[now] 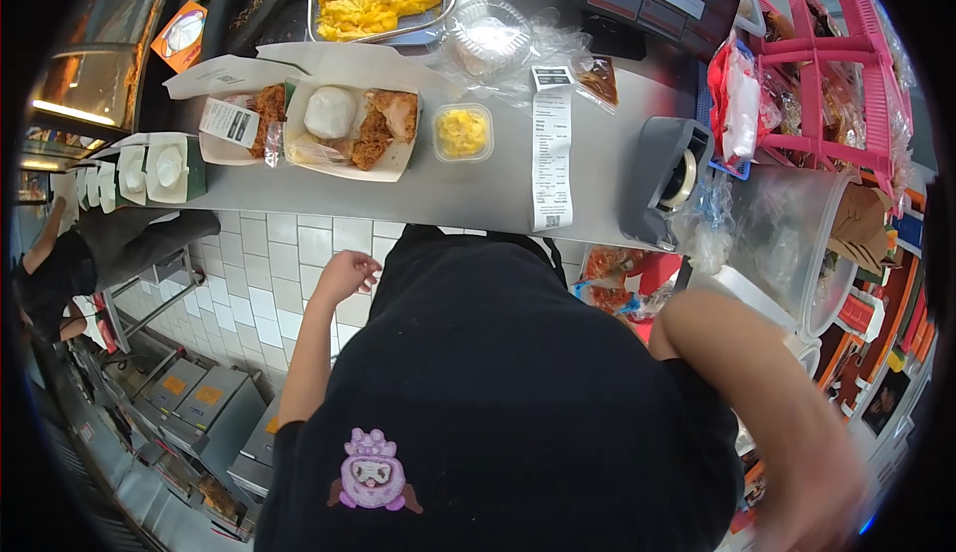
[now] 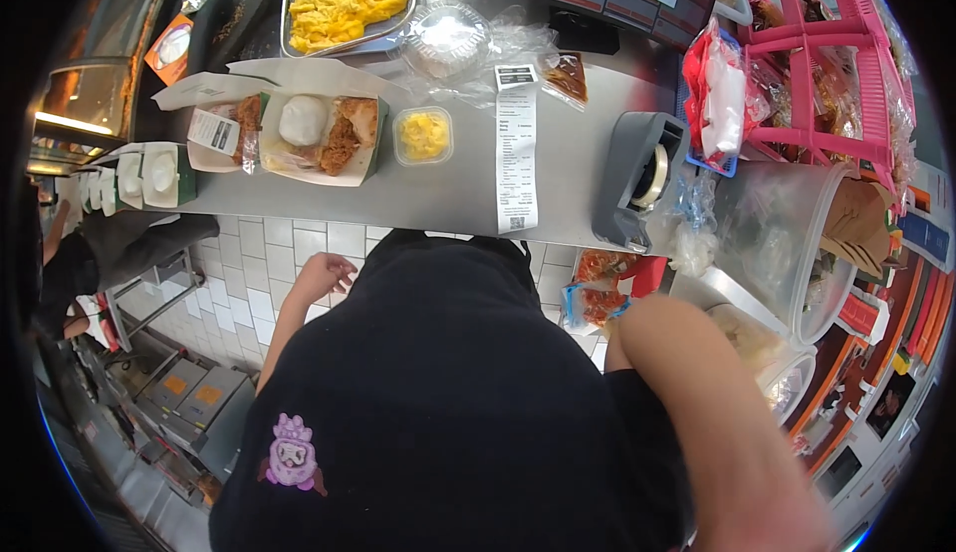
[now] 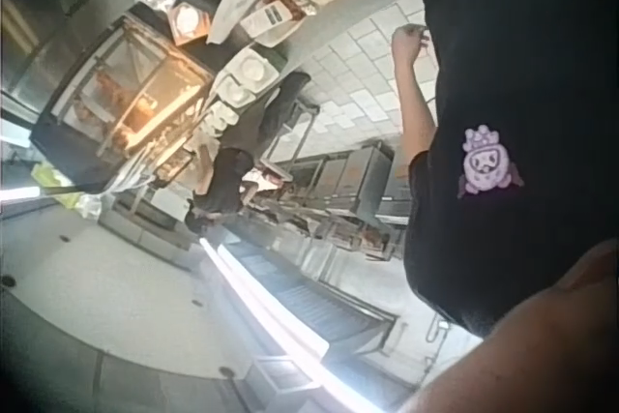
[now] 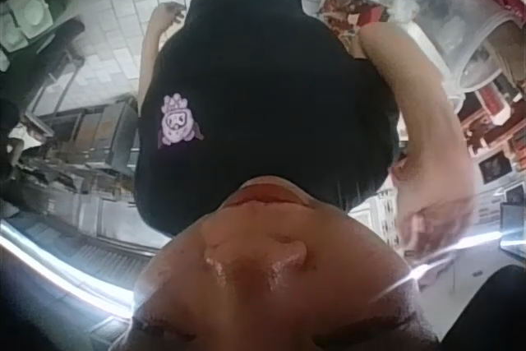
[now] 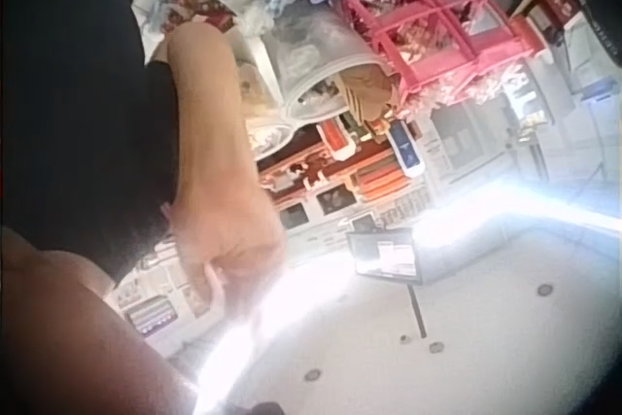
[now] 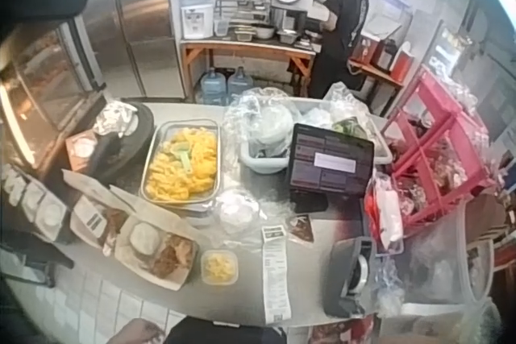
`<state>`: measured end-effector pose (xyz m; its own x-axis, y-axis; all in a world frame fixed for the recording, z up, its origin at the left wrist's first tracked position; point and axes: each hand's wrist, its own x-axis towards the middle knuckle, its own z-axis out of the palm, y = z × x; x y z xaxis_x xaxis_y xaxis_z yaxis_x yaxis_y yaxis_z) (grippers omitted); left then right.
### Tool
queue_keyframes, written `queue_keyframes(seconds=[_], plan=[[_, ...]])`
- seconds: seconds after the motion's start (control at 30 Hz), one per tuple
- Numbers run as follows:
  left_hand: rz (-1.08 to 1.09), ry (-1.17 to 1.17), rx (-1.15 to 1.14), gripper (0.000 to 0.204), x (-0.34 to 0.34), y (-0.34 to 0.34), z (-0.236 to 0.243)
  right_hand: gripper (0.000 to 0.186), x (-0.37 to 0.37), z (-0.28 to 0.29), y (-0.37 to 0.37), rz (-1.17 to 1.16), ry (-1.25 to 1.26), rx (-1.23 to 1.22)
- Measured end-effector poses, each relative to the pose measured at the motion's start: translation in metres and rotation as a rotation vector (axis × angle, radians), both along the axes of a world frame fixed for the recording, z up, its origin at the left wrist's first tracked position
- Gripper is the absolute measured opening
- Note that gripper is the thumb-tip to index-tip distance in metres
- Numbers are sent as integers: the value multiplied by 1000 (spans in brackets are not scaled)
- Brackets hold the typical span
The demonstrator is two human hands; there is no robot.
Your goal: Packing fried chicken, rice, and sides into takeout containers and marking a receipt.
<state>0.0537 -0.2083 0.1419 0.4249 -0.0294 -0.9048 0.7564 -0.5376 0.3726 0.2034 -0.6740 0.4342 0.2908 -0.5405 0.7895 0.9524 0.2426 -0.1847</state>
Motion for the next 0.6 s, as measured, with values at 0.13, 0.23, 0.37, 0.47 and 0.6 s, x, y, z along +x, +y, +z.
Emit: queue_keyframes(seconds=[0.13, 0.23, 0.37, 0.47, 0.6], plan=[[257, -580, -8, 12, 44, -7, 72, 40, 17, -36, 28, -185, 427, -230], [39, -971, 492, 17, 74, -7, 115, 67, 16, -137, 46, -302, 1004, -764], [-181, -1173, 733, 27, 112, -9, 111, 50, -13, -218, 59, -81, 1233, -799], [-265, -954, 722, 37, 123, 2, 94, 30, -13, -223, 79, -183, 1343, -626], [-27, -1043, 705, 29, 142, -17, 106, 16, -4, -245, 56, -218, 1315, -689]])
